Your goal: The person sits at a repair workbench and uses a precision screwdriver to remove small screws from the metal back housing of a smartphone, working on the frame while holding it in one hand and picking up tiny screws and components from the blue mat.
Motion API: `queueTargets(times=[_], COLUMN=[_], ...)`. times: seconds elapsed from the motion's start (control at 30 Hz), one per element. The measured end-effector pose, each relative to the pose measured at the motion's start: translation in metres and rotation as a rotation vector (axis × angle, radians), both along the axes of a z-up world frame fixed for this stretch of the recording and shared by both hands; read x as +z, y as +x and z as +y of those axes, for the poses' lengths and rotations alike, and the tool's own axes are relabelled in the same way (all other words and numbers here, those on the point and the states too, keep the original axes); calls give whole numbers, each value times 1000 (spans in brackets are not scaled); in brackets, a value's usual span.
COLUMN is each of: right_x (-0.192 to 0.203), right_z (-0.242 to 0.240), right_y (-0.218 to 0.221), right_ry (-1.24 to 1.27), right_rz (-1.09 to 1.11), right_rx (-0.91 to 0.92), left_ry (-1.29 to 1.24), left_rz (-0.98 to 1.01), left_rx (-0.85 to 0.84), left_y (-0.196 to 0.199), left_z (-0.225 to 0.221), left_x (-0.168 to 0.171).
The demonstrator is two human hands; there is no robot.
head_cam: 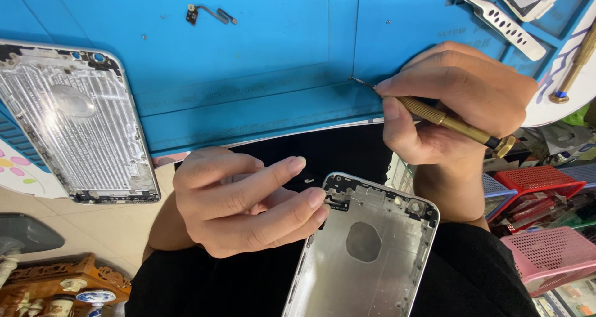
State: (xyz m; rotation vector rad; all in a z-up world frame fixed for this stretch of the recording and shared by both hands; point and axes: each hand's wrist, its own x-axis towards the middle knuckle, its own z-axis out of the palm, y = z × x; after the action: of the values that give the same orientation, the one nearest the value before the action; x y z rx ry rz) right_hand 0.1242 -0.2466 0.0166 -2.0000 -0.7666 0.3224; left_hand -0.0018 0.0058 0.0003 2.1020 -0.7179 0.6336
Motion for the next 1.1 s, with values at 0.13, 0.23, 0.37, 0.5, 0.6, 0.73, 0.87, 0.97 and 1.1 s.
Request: queueTargets(times=[0.13,0.23,0.37,0.5,0.6,0.73,0.87,0.97,1.1], right_x=[-1,-3,-7,-3,2,12,17,14,4], right_z=[-1,-4,-6,-5,-9,-3,4,11,15], right_y=[1,2,3,0,11,26,39,48,47], right_ry=[16,5,81,141,225,290,258,244,275], right_rz=[5,-1,29,125,337,519,716,701,614], right_rx=[12,20,11,-63,-107,18,139,330,421], left_ry=[-4,-3,-15,22,58,80,98,109,93], left_rz=[-15,-15,9,3,21,20,-8,-31,11], left_rx=[-3,3,13,21,69,79,82,86,113], left_y=[1,0,-2,1,10,15,21,25,20], left_z=[0,-1,-2,-2,-6,-11,-14,-18,-20], left_x=[-1,-1,0,1,8,4,-1,-3,-6])
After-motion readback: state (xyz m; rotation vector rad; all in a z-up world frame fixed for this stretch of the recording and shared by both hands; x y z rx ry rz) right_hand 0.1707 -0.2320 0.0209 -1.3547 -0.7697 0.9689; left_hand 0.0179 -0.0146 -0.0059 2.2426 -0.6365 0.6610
